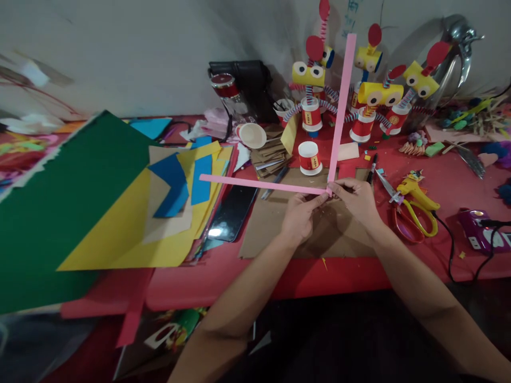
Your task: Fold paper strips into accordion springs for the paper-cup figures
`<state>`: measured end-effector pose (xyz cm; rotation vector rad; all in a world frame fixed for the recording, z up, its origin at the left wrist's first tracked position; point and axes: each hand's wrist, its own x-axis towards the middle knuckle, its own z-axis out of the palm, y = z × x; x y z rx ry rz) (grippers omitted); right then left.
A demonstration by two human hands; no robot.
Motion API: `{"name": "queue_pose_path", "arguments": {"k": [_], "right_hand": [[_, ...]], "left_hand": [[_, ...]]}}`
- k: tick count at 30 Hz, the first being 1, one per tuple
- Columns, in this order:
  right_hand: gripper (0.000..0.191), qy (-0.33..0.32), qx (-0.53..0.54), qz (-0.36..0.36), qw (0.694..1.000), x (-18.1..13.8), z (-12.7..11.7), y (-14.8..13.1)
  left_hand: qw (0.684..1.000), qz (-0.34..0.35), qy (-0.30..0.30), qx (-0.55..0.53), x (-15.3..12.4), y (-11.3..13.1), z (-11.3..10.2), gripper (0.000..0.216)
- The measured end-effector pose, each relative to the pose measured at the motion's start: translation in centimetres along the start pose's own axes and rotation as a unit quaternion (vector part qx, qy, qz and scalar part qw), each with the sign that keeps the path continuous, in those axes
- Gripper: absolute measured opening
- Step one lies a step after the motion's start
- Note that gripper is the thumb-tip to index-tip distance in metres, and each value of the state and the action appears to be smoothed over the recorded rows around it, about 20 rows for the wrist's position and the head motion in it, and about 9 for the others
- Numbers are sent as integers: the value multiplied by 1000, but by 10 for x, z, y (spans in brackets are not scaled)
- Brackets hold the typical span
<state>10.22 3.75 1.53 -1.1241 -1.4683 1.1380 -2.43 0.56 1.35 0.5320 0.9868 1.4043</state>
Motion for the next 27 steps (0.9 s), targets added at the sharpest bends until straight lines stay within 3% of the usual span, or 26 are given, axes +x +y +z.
{"name": "queue_pose_path", "arguments": {"k": [5, 9, 18, 24, 27], "right_hand": [[29, -10, 45, 38, 998, -1, 2, -1], [32, -11, 71, 56, 996, -2, 5, 0], [19, 0, -19, -19, 1000, -7, 7, 0], [21, -14, 33, 40, 999, -6, 9, 3], [24, -11, 77, 87, 993, -6, 9, 5]], "left_hand": [[1000, 23, -8, -12, -1, 0, 1, 21], [999, 31, 26, -24, 0, -2, 0, 18], [998, 32, 52, -35, 2, -2, 0, 16], [998, 48, 37, -9, 2, -5, -1, 16], [1000, 17, 16, -14, 6, -6, -4, 15]]}}
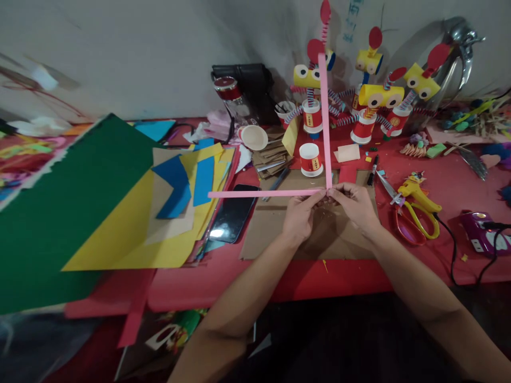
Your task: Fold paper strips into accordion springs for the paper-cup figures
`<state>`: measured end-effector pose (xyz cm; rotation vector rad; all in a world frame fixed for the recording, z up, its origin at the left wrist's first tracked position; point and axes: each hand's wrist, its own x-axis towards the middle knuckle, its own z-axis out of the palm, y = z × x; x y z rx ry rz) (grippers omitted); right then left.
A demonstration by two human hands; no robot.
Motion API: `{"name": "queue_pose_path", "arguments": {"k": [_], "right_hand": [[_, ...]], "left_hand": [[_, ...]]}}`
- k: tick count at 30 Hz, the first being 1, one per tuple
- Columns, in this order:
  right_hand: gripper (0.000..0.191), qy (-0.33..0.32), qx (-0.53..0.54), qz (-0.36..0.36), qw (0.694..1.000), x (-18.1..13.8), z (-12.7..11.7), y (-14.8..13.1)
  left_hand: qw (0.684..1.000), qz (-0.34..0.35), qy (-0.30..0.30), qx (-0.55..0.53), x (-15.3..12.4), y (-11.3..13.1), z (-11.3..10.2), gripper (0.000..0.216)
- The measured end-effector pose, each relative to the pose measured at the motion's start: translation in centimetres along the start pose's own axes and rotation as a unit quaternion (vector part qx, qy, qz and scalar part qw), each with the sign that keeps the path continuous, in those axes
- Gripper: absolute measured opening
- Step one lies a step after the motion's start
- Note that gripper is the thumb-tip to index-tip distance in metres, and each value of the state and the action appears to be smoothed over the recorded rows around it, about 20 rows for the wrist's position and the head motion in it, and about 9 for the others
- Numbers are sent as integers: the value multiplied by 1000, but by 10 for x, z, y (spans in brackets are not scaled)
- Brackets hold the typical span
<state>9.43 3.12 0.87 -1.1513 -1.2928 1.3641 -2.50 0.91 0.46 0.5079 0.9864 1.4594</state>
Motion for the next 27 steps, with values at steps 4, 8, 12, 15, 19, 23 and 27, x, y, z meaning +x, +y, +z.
{"name": "queue_pose_path", "arguments": {"k": [4, 8, 12, 15, 19, 23, 27], "right_hand": [[24, -5, 56, 32, 998, 0, 1, -1], [22, -2, 61, 34, 998, -1, 2, -3], [23, -19, 121, 44, 992, -3, 3, -7], [21, -37, 154, 34, 987, -4, 4, -9], [21, -43, 122, -29, 991, -5, 6, -8], [20, -37, 75, -83, 993, -7, 8, -6], [15, -2, 52, -96, 994, -10, 10, -6]], "left_hand": [[999, -32, -2, -20, 3, 1, -4, 18], [999, -20, -24, -7, 3, 3, -4, 20], [999, -18, -15, -37, 5, 6, -4, 20], [997, -44, -22, -61, 7, 7, -5, 16], [993, -75, -7, -87, 8, 9, -5, 14], [992, -72, -29, -99, 7, 8, -6, 16], [994, -44, -34, -89, 5, 6, -7, 18]]}}
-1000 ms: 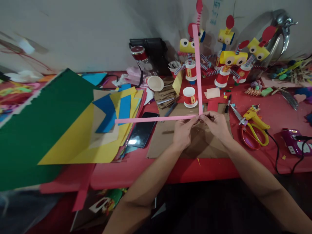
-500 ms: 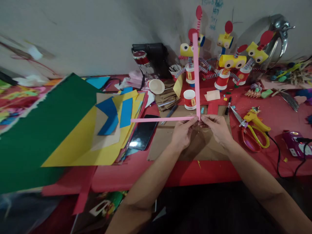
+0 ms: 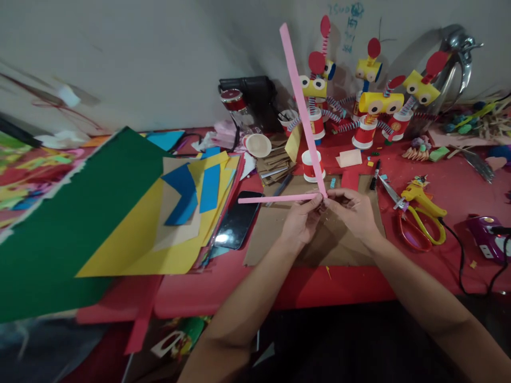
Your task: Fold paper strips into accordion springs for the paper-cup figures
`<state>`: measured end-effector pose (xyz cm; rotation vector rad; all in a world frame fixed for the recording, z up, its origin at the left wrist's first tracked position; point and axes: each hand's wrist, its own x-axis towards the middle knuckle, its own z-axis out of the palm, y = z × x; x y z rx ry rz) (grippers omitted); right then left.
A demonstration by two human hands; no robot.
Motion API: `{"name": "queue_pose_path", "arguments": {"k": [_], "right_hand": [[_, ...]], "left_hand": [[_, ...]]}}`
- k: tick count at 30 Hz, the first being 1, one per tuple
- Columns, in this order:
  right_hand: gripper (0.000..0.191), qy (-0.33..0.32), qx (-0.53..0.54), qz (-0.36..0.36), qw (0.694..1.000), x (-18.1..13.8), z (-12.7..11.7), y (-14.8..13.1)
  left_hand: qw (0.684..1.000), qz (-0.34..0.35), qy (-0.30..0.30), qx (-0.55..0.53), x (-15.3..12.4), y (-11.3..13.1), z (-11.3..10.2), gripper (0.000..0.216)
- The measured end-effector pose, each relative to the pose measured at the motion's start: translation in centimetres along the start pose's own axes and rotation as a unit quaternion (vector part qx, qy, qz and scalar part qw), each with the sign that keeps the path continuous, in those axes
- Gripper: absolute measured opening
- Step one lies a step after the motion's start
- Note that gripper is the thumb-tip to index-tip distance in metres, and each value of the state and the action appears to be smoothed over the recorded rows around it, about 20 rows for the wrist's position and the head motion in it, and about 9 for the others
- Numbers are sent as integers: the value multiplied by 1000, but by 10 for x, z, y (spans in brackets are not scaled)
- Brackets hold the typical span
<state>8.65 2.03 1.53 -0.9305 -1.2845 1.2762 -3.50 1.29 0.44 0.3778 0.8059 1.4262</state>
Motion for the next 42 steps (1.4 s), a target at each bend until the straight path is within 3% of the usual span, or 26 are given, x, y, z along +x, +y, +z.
{"name": "queue_pose_path", "arguments": {"k": [4, 12, 18, 28, 36, 42], "right_hand": [[13, 20, 0, 28, 999, -1, 1, 1], [14, 41, 58, 114, 991, 4, 1, 7], [11, 49, 14, 105, 993, 6, -2, 4], [18, 61, 14, 111, 992, 9, -5, 7], [19, 55, -5, 125, 991, 10, -7, 8], [20, 59, -14, 119, 991, 11, -3, 12]], "left_hand": [[999, 32, 16, 19, -1, -2, 0, 20], [998, 28, 22, 57, 0, -3, -2, 18], [998, -1, 22, 54, -1, 0, 2, 15], [996, 29, 26, 84, -2, -2, 7, 10], [997, -8, 63, 49, -4, -6, 9, 10], [997, -28, 50, 45, -1, -9, 2, 12]]}}
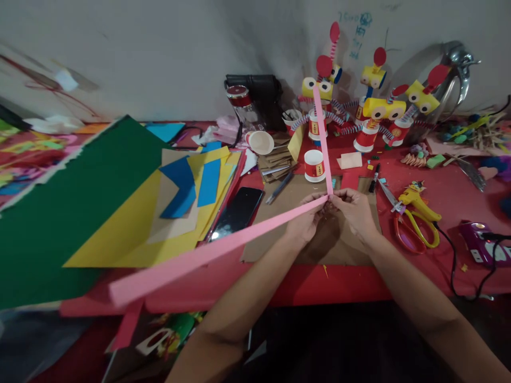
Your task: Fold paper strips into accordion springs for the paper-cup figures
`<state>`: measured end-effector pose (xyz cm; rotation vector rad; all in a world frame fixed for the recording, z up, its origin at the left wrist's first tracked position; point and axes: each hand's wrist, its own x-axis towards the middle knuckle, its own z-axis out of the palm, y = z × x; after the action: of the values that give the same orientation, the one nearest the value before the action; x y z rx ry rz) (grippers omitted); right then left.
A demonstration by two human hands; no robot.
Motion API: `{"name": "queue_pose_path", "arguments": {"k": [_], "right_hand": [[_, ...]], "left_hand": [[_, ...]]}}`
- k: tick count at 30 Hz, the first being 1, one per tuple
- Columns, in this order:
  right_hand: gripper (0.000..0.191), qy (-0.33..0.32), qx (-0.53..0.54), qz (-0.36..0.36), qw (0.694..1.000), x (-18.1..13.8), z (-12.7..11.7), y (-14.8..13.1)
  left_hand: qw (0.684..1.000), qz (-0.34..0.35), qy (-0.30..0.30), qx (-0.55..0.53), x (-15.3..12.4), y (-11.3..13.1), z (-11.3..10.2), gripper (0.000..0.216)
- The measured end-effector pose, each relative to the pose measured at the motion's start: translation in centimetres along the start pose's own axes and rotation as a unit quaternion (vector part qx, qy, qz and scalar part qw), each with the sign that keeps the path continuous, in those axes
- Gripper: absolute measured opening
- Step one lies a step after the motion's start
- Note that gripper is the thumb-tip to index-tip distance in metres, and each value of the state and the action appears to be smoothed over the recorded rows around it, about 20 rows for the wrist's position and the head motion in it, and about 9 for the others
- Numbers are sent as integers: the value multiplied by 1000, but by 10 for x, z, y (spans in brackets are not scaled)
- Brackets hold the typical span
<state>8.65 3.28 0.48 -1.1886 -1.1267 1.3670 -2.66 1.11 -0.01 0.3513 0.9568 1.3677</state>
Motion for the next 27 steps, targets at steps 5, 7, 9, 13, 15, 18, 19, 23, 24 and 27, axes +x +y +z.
{"name": "queue_pose_path", "arguments": {"k": [5, 7, 9, 13, 15, 18, 19, 23, 24, 27], "right_hand": [[26, -8, 4, 12, 1000, -2, 2, 4], [28, -14, 0, 2, 1000, -2, 1, 6], [29, -15, -7, -12, 1000, -2, 1, 10], [28, -17, -8, -27, 999, -3, 0, 13], [25, -27, -11, -39, 999, -4, 0, 10], [19, -45, -27, -47, 998, -7, -1, 3], [18, -47, -36, -49, 997, -8, -1, 2], [19, -48, -47, -69, 995, -7, 2, 1], [19, -45, -38, -71, 996, -7, 3, 2], [17, -26, -6, -52, 998, -4, 4, 4]], "left_hand": [[1000, -18, -8, -6, 8, -10, -9, 14], [1000, -10, -10, -6, 8, -11, -9, 16], [1000, -2, -12, 2, 7, -9, -9, 17], [1000, 1, -8, 22, 5, -3, -6, 16], [1000, 4, -2, 25, 5, 0, -5, 16], [1000, 14, 8, 22, 5, 1, -5, 17], [999, 20, 12, 23, 6, 2, -4, 17], [998, 53, 33, 33, 5, 2, -3, 16], [997, 59, 32, 34, 5, 2, -2, 16], [998, 51, 7, 25, 5, 4, -3, 16]]}}
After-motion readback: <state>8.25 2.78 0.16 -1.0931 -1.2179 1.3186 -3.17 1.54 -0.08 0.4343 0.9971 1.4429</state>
